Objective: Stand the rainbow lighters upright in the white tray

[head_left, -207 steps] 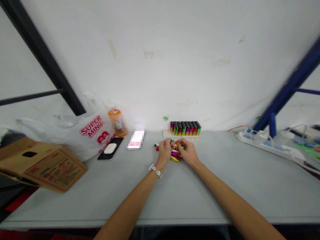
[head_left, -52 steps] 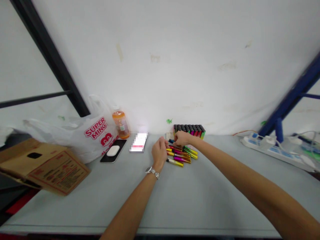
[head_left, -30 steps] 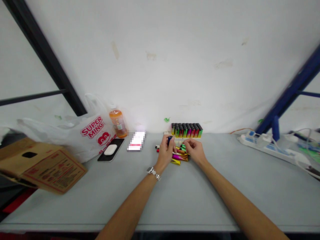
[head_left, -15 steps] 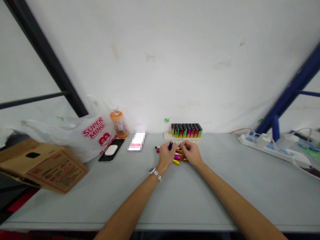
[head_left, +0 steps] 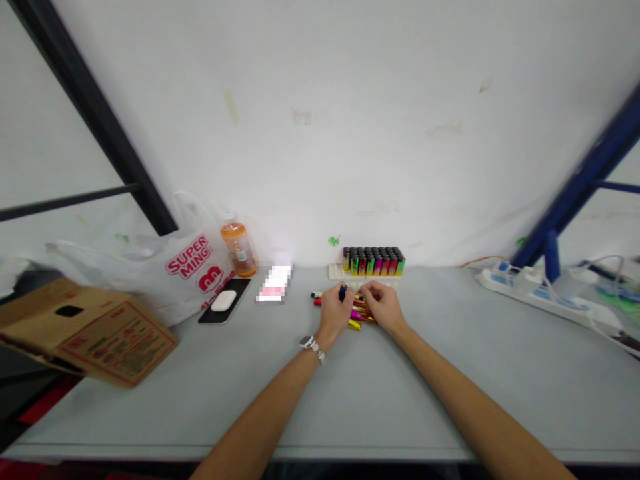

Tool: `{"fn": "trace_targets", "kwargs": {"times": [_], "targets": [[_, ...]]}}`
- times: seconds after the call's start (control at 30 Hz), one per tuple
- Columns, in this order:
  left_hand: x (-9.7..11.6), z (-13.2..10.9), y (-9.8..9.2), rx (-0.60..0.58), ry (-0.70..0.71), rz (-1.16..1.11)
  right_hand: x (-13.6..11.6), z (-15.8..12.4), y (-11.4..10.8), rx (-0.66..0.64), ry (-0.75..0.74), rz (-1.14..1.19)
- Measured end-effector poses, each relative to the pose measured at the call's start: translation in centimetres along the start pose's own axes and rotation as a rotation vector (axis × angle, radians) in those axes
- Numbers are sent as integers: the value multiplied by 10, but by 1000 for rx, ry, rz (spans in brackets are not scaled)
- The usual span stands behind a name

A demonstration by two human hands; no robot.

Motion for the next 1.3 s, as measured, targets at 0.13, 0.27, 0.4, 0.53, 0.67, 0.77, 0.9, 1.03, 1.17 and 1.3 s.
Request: {"fn": "trace_targets", "kwargs": {"times": [0.13, 0.27, 0.4, 0.53, 0.67, 0.77, 0.9, 1.03, 1.17, 1.3], "targets": [[2, 1, -1, 6, -1, -15, -1, 0, 0, 4, -18, -10], [6, 0, -3, 20, -10, -33, -2, 0, 0, 0, -31, -20], [7, -1, -5, 20, 0, -59, 0, -1, 1, -11, -24, -11], [4, -1, -6, 24, 3, -53, 2, -1, 3, -18, -23, -2], [3, 0, -7, 28, -7, -38, 2, -1, 3, -28, -19, 16], [4, 0, -7, 12, 6, -8, 1, -2, 3, -28, -15, 7], [3, 0, -6, -4, 7, 15, 0, -3, 3, -37, -24, -6], [4, 0, -4, -12, 15, 15, -2, -3, 3, -42, -31, -5], [6, 0, -4, -20, 16, 28, -2, -3, 3, -40, -25, -14], [4, 0, -4, -14, 18, 35, 0, -2, 2, -36, -27, -17]]}}
Point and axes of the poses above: each hand's wrist, its own z-axis towards the middle knuckle, its own y-axis out of the palm, x = y × z, the point moved 4 cm from there along z, towards the middle knuckle, and after that the axes turned 6 degrees about y, right-handed, at the moved point
